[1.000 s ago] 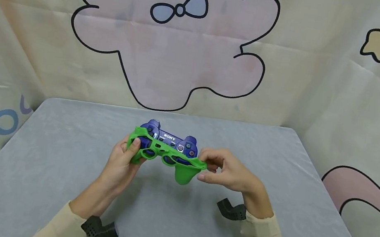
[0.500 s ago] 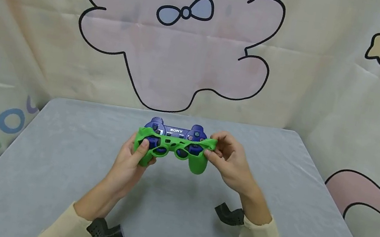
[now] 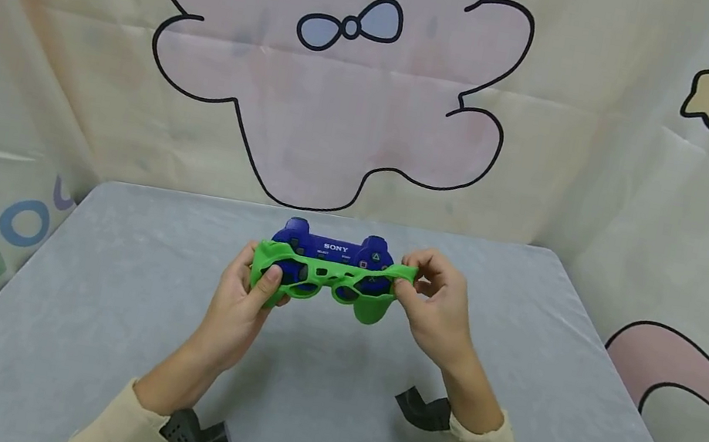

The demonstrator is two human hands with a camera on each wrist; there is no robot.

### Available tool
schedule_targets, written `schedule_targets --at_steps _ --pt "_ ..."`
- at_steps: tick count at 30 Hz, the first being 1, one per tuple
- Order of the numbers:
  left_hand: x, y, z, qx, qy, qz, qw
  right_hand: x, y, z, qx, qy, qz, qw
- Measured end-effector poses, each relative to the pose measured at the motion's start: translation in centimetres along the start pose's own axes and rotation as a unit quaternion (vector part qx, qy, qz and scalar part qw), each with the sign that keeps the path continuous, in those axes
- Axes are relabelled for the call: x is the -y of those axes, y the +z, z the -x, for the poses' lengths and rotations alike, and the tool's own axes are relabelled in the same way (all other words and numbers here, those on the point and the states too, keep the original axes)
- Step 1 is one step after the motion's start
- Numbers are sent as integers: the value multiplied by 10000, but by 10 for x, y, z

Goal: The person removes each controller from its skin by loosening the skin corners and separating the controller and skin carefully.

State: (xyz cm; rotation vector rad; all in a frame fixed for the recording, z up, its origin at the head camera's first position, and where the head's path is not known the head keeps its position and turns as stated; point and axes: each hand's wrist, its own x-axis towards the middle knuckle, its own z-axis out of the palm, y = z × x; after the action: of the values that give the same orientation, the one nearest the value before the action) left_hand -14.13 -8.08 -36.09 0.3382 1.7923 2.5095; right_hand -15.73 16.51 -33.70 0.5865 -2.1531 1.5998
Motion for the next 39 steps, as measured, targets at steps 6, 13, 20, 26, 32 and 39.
schedule_targets --at_steps 6,13,20,26,32,39 --pt "-2 2 0 -255 16 262 9993 -1 11 -3 -1237 -442 908 9872" --pt "-3 2 -3 -612 -15 417 9973 -10 23 -2 -1684 -1867 1377 9580" --pt "0 -13 -6 -889 -210 695 9934 -9 30 6 486 -807 -154 9954" --pt "3 -10 -9 -464 -523 679 9952 -6 23 3 885 820 -2170 9687" --pt "4 -6 -7 -405 -598 183 9972 -12 25 4 2103 1833 -2799 9186" --pt "4 -10 -5 23 -518 452 9976 -19 27 6 2161 2095 -3757 8765"
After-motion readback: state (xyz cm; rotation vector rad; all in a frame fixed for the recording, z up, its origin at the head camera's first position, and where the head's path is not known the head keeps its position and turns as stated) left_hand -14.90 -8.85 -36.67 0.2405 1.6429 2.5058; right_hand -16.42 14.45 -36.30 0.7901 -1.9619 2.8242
